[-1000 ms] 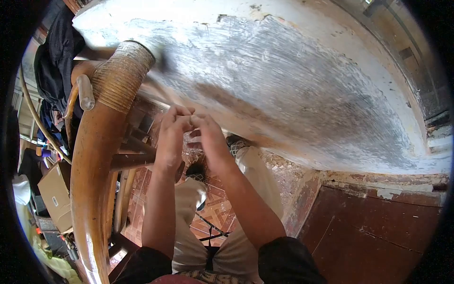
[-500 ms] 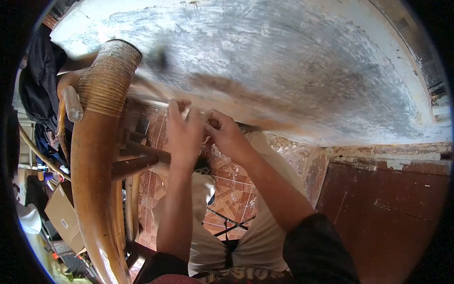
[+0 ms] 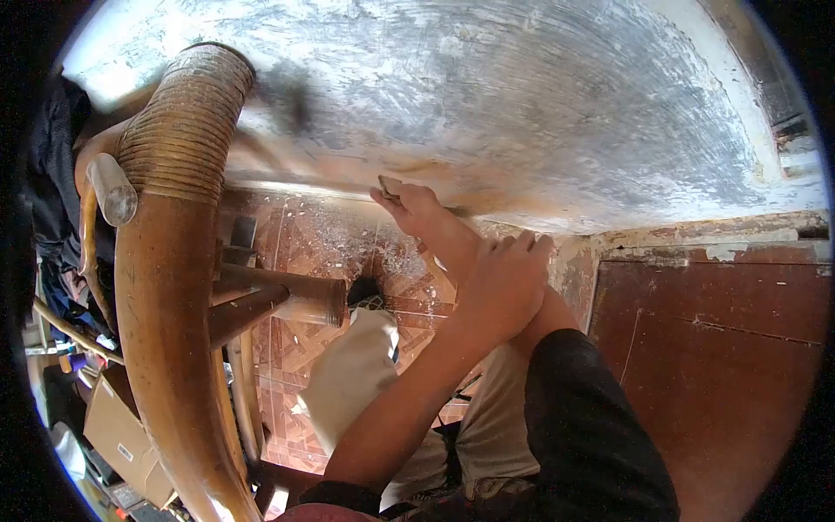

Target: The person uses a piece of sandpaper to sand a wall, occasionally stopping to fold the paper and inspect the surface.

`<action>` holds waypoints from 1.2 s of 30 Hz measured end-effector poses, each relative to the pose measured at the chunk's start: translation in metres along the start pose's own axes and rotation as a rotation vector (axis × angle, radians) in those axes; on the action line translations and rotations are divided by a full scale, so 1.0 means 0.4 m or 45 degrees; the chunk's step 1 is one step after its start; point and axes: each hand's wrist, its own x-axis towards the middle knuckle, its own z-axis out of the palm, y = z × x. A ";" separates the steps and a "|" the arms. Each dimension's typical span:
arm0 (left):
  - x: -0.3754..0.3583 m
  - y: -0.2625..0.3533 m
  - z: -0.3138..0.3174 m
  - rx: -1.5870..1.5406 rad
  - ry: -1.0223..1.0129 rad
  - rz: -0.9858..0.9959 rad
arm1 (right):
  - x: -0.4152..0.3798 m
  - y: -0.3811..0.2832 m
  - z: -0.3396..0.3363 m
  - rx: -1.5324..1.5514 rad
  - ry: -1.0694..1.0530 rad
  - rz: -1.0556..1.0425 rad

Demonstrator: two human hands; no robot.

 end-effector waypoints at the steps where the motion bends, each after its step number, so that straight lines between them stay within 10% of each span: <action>1: 0.003 -0.002 -0.022 -0.028 0.001 -0.058 | 0.016 -0.002 -0.005 0.113 0.041 0.008; 11: -0.005 0.014 -0.022 -0.029 -0.029 -0.026 | -0.061 -0.041 0.053 -0.038 0.020 -0.157; 13: -0.011 0.010 -0.013 -0.077 -0.018 -0.048 | 0.000 -0.018 -0.037 -0.635 -0.170 -0.362; 16: -0.007 0.006 -0.029 -0.180 -0.044 -0.027 | -0.039 -0.063 0.031 -0.102 0.252 -0.160; 36: 0.029 0.018 -0.095 -1.083 0.037 -0.372 | -0.080 -0.084 0.093 -0.230 0.231 -0.155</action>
